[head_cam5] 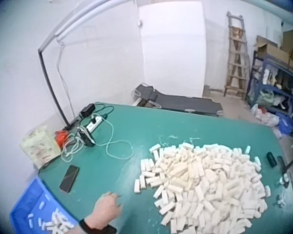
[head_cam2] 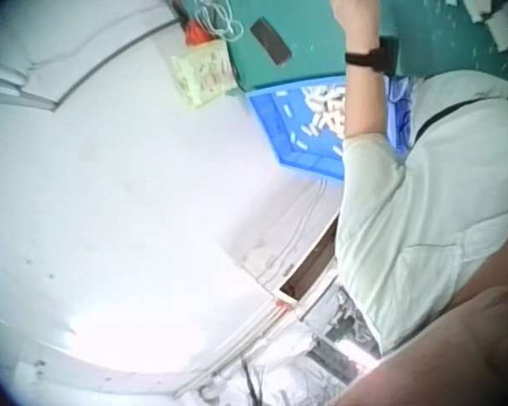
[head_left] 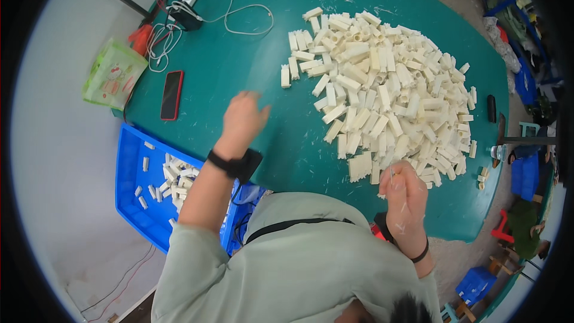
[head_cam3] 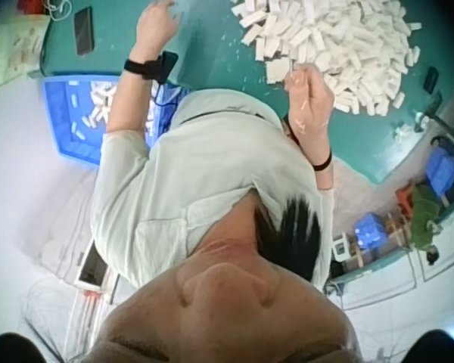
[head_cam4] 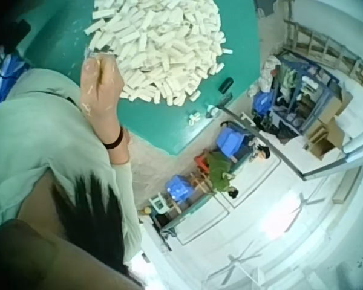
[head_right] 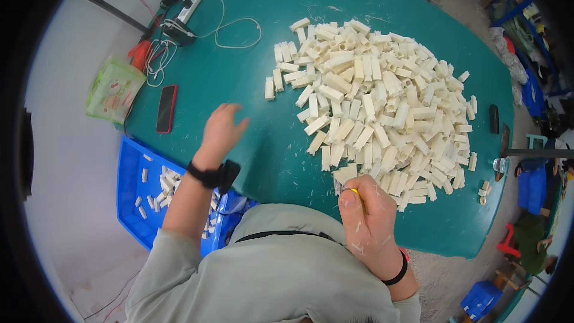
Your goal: The person uses a yellow utility knife to trim and shape small white plastic blocks. They hold each block in their left hand and carefully shave off edges with the knife in their right hand, dropping the finished pieces onto a large pile on the green table.
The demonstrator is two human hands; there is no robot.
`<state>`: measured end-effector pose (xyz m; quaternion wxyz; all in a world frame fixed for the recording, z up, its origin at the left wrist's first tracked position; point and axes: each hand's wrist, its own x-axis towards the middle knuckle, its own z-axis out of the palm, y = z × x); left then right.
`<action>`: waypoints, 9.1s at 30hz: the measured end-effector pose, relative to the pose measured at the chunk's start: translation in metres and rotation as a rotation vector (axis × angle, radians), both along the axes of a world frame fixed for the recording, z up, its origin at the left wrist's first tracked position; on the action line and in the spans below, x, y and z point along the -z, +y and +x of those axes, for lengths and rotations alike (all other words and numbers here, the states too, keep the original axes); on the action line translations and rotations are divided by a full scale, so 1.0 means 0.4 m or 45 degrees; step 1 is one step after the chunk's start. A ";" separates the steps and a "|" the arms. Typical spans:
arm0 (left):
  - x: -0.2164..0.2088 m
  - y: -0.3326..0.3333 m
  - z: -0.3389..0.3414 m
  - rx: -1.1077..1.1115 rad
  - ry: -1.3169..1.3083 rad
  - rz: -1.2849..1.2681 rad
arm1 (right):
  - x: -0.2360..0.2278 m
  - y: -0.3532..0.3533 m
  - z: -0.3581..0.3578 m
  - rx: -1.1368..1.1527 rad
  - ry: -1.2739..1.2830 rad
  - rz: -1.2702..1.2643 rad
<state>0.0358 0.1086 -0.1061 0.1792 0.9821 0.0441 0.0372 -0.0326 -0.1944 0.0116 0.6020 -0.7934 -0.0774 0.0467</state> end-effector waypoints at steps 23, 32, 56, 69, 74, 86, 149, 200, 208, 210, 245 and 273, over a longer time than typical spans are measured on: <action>-0.315 -0.241 -0.114 0.687 0.506 -1.984 | -0.029 0.007 0.004 -0.102 0.115 0.101; -0.344 -0.257 -0.160 0.691 0.196 -1.820 | -0.046 0.008 -0.062 -0.049 0.021 0.141; -0.354 -0.280 -0.196 0.757 0.001 -1.668 | -0.059 -0.008 -0.086 0.035 0.203 0.578; -0.355 -0.292 -0.207 0.747 -0.525 -1.296 | -0.081 0.045 -0.098 0.093 -0.541 -0.155; -0.362 -0.288 -0.208 0.782 -0.568 -1.203 | -0.082 0.054 -0.096 0.086 -0.542 -0.164; -0.361 -0.293 -0.214 0.819 -0.619 -1.150 | -0.084 0.055 -0.101 0.075 -0.537 -0.164; -0.337 -0.265 -0.202 0.838 -0.564 -1.405 | -0.091 0.041 -0.098 -0.011 -0.469 -0.286; -0.336 -0.229 -0.174 1.056 0.068 -1.821 | -0.074 0.031 -0.070 -0.151 -0.515 -0.222; -0.337 -0.215 -0.179 1.076 0.241 -1.888 | -0.075 0.025 -0.060 -0.101 -0.622 -0.361; -0.338 -0.207 -0.172 1.257 0.331 -1.913 | -0.060 0.022 -0.055 0.002 -0.631 -0.386; -0.338 -0.206 -0.178 1.099 -0.433 -1.258 | -0.039 0.046 -0.060 0.091 -0.034 -0.396; 0.101 -0.086 0.184 0.383 -0.163 0.003 | -0.015 -0.016 0.033 -0.057 0.275 -0.008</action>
